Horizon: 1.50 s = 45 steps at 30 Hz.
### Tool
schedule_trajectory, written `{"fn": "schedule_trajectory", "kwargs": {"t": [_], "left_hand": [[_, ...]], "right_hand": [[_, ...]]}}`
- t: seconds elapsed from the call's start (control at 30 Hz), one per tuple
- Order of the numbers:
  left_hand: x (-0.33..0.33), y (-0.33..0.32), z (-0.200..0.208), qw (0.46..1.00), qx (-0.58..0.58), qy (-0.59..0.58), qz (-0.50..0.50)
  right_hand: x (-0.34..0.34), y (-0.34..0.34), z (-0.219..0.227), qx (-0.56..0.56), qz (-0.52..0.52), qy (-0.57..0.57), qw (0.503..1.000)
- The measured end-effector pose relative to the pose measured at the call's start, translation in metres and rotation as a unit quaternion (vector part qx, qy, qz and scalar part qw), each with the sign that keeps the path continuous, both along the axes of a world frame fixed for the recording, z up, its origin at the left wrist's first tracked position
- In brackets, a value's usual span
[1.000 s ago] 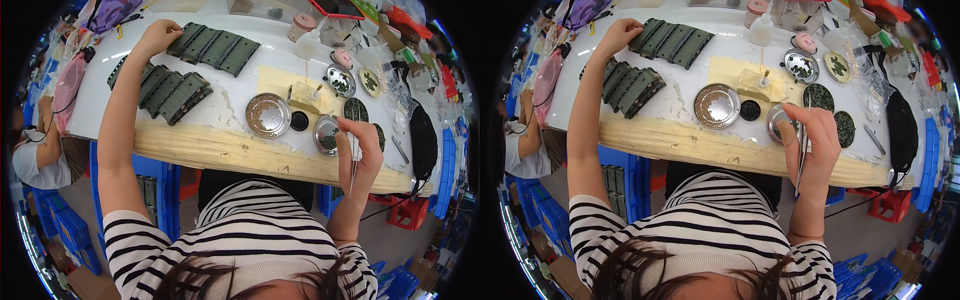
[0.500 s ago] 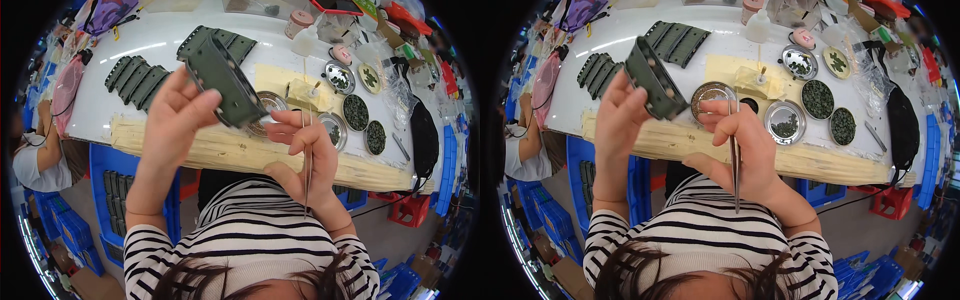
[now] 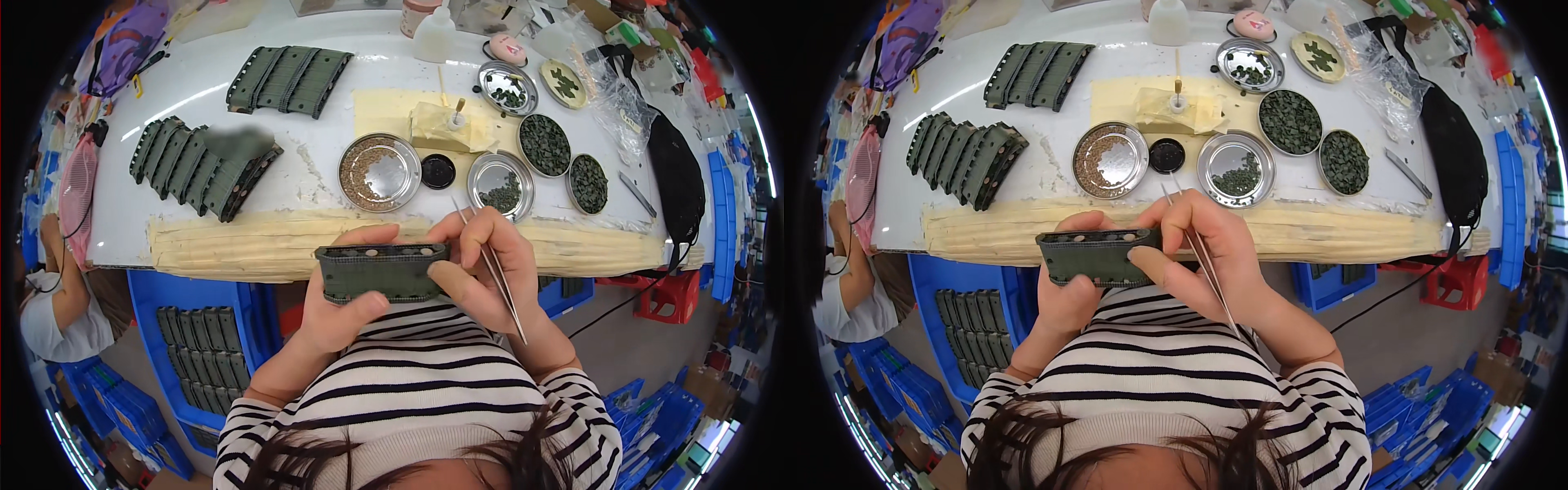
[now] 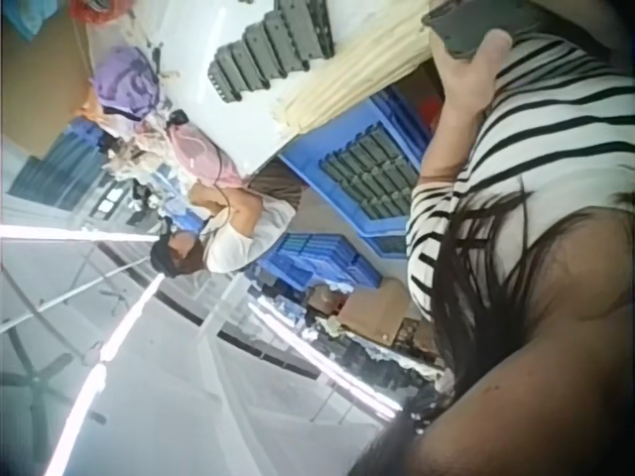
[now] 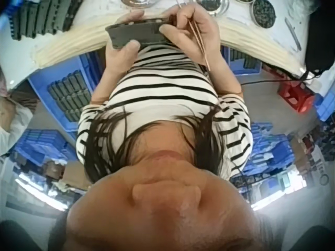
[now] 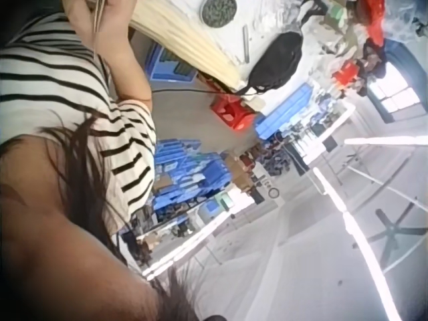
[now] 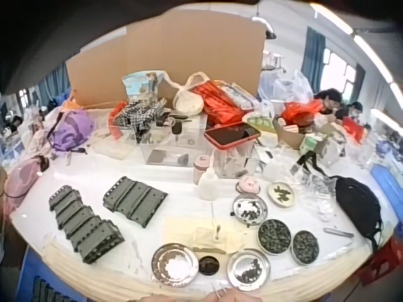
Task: Assembling small plastic parts onto green toy tank bodies using tweezers.
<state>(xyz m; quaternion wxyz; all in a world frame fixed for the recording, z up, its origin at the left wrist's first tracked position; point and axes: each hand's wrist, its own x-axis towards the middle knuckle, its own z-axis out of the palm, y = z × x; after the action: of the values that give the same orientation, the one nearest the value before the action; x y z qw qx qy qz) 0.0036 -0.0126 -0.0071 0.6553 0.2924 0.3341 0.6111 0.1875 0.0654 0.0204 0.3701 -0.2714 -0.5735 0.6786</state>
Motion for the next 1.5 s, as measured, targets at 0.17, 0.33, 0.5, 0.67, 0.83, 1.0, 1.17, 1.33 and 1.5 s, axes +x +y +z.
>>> {"fn": "schedule_trajectory", "kwargs": {"t": [0.17, 0.33, 0.5, 0.67, 0.83, 1.0, 1.17, 1.33, 1.5], "left_hand": [[-0.006, 0.007, 0.002, 0.992, 0.002, -0.12, 0.047], [-0.007, 0.009, 0.007, 0.984, -0.033, -0.151, 0.09], [-0.002, 0.013, 0.012, 0.974, -0.089, -0.185, 0.093], [-0.008, 0.02, -0.001, 0.961, -0.006, -0.278, -0.007], [0.001, 0.022, 0.018, 0.976, -0.088, -0.194, 0.043], [0.007, 0.024, 0.025, 0.988, -0.114, -0.091, 0.055], [0.011, 0.025, 0.033, 0.997, -0.051, -0.017, 0.059], [0.013, 0.026, 0.027, 0.997, -0.034, 0.014, 0.062], [0.012, 0.026, 0.028, 0.998, -0.063, 0.003, -0.004]], "right_hand": [[0.028, 0.015, -0.005, 0.152, -0.131, 0.005, 0.98], [0.036, 0.027, 0.004, 0.207, -0.252, -0.27, 0.906], [0.052, 0.046, -0.008, 0.274, -0.222, -0.259, 0.899], [0.051, 0.055, -0.014, 0.309, -0.197, -0.281, 0.887], [0.046, 0.057, -0.011, 0.324, -0.172, -0.305, 0.879], [0.045, 0.058, -0.007, 0.346, -0.16, -0.33, 0.863], [0.043, 0.058, -0.008, 0.33, -0.172, -0.309, 0.876], [0.039, 0.059, -0.009, 0.323, -0.187, -0.258, 0.891], [0.032, 0.056, 0.0, 0.321, -0.172, -0.188, 0.912]]}}
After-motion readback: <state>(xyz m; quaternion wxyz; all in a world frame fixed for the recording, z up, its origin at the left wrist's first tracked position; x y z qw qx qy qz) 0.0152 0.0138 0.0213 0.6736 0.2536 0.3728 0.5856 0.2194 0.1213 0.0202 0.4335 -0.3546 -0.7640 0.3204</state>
